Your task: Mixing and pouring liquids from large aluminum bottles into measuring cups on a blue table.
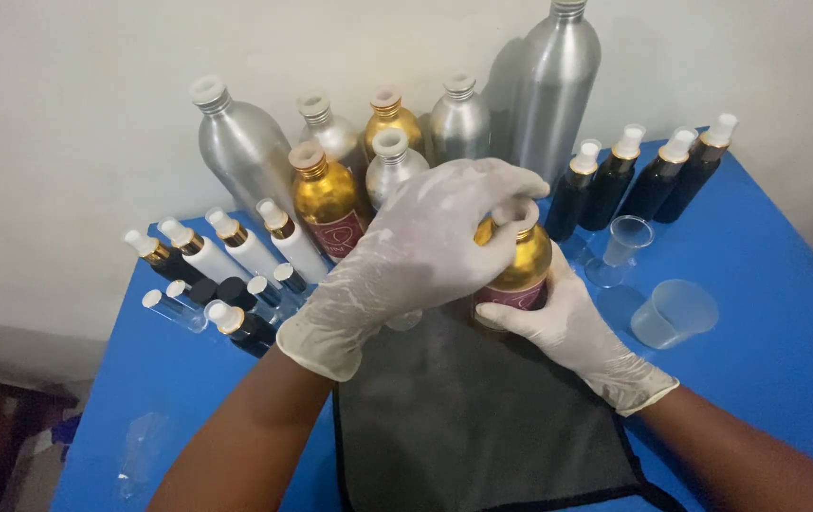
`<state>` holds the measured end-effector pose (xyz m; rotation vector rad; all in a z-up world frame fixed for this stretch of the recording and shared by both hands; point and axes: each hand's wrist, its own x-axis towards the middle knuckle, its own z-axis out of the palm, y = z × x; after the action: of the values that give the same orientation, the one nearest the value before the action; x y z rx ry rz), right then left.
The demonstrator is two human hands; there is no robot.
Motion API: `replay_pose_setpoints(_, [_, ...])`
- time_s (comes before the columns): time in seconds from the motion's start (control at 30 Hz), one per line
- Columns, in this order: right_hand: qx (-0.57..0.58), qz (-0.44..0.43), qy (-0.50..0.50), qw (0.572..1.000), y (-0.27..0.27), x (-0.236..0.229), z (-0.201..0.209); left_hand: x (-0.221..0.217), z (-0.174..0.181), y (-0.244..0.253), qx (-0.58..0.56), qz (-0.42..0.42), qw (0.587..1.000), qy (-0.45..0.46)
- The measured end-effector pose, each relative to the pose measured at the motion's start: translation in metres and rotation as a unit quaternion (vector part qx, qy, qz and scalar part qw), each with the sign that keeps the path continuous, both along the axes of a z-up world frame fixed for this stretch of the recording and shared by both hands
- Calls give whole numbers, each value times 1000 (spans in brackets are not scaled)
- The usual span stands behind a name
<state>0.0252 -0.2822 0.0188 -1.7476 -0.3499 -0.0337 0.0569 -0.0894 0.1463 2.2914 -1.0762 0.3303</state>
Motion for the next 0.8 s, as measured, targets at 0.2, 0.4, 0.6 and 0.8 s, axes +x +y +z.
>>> replay_pose_setpoints(0.2, [-1,8,5,1000,-1,1,-2,-3,6,-6,-20,12,998,-58])
replay_pose_setpoints(0.4, [12,16,10,1000,-1,-1,6,-11,26,-16,68,123,990,-1])
replay_pose_setpoints(0.6, [-1,16,2,1000,-3,0,2,-4,14,-7,-3,-15,1000,-11])
replay_pose_setpoints(0.8, [-8,23,14,1000,-1,-2,9,7,18,-23,97,98,990,-20])
